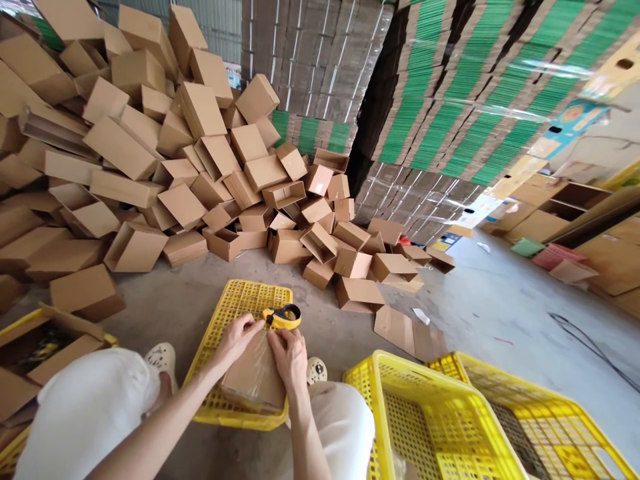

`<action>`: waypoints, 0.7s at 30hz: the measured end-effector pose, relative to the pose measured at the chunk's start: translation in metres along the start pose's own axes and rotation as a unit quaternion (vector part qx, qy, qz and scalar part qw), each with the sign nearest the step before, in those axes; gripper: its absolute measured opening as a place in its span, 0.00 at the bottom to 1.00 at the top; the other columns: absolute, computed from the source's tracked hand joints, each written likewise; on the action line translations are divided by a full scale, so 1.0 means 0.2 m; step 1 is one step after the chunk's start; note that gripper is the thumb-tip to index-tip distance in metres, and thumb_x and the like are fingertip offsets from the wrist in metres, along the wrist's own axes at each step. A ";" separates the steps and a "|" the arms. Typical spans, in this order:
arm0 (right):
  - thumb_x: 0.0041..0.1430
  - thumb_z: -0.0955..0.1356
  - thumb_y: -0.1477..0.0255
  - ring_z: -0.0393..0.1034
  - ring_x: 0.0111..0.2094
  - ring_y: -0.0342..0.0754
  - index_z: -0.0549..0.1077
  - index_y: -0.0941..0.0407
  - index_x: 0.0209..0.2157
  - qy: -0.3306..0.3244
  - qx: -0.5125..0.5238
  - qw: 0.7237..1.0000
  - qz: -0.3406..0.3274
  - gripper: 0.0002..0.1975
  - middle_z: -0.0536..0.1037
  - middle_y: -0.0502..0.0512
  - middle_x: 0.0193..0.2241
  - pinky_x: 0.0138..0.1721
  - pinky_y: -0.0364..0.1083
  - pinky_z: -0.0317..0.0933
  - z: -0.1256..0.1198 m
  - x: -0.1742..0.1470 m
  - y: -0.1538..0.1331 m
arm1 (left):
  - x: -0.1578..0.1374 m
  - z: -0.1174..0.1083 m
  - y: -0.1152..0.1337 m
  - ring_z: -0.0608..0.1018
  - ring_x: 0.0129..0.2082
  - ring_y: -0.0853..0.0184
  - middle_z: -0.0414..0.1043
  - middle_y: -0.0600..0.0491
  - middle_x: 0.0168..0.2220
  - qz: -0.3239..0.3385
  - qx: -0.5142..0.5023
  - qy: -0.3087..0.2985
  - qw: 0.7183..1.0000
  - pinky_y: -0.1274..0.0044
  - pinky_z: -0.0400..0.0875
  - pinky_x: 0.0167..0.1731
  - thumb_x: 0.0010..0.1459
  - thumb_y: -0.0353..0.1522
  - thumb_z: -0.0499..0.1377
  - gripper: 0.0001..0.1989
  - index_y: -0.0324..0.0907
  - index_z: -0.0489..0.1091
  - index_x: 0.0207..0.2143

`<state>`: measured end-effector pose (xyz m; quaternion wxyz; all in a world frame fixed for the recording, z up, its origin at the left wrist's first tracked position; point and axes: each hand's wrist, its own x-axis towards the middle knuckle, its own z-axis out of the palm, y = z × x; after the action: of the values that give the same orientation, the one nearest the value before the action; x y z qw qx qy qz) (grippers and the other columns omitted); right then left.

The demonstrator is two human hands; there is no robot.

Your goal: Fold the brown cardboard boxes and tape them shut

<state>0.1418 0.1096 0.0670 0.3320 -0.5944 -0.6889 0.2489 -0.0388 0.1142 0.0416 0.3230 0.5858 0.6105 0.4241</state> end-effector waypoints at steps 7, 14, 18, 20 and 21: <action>0.70 0.58 0.48 0.73 0.35 0.51 0.71 0.51 0.23 0.029 -0.004 1.000 0.000 0.29 0.76 0.54 0.28 0.41 0.47 0.64 0.02 -0.01 0.01 | -0.02 -0.01 -0.01 0.80 0.36 0.63 0.79 0.53 0.33 0.022 0.018 -0.011 1.000 0.74 0.67 0.40 0.63 0.47 0.61 0.16 0.45 0.70 0.30; 0.69 0.56 0.44 0.74 0.33 0.52 0.70 0.51 0.23 0.044 -0.002 0.999 0.011 0.32 0.78 0.56 0.27 0.38 0.47 0.63 0.04 -0.01 0.02 | 0.01 -0.10 -0.01 0.81 0.41 0.60 0.81 0.53 0.38 0.033 0.047 -0.094 0.994 0.72 0.71 0.44 0.59 0.42 0.66 0.10 0.47 0.72 0.34; 0.68 0.57 0.44 0.74 0.33 0.52 0.69 0.51 0.22 0.041 -0.005 0.999 0.017 0.31 0.78 0.56 0.27 0.38 0.47 0.63 0.04 0.00 0.02 | -0.03 -0.16 0.02 0.81 0.48 0.56 0.80 0.50 0.46 0.025 0.040 -0.131 0.990 0.69 0.72 0.48 0.54 0.40 0.68 0.14 0.47 0.73 0.41; 0.68 0.57 0.45 0.74 0.33 0.52 0.70 0.51 0.23 0.042 -0.004 0.999 0.021 0.31 0.78 0.55 0.27 0.38 0.47 0.63 0.03 -0.01 0.02 | -0.06 -0.20 0.02 0.80 0.51 0.55 0.80 0.49 0.50 0.019 0.024 -0.151 0.988 0.68 0.72 0.52 0.52 0.39 0.69 0.19 0.47 0.72 0.45; 0.68 0.57 0.45 0.74 0.33 0.52 0.71 0.51 0.23 0.042 -0.003 0.999 0.022 0.30 0.78 0.55 0.28 0.39 0.47 0.63 0.03 -0.01 0.01 | -0.08 -0.22 0.02 0.79 0.53 0.54 0.79 0.48 0.53 0.014 0.013 -0.164 0.986 0.67 0.71 0.53 0.51 0.38 0.70 0.21 0.47 0.72 0.48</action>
<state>0.1391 0.1086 0.0604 0.3535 -0.6202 -0.6620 0.2285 -0.0744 0.0925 0.0629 0.4052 0.6602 0.5466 0.3182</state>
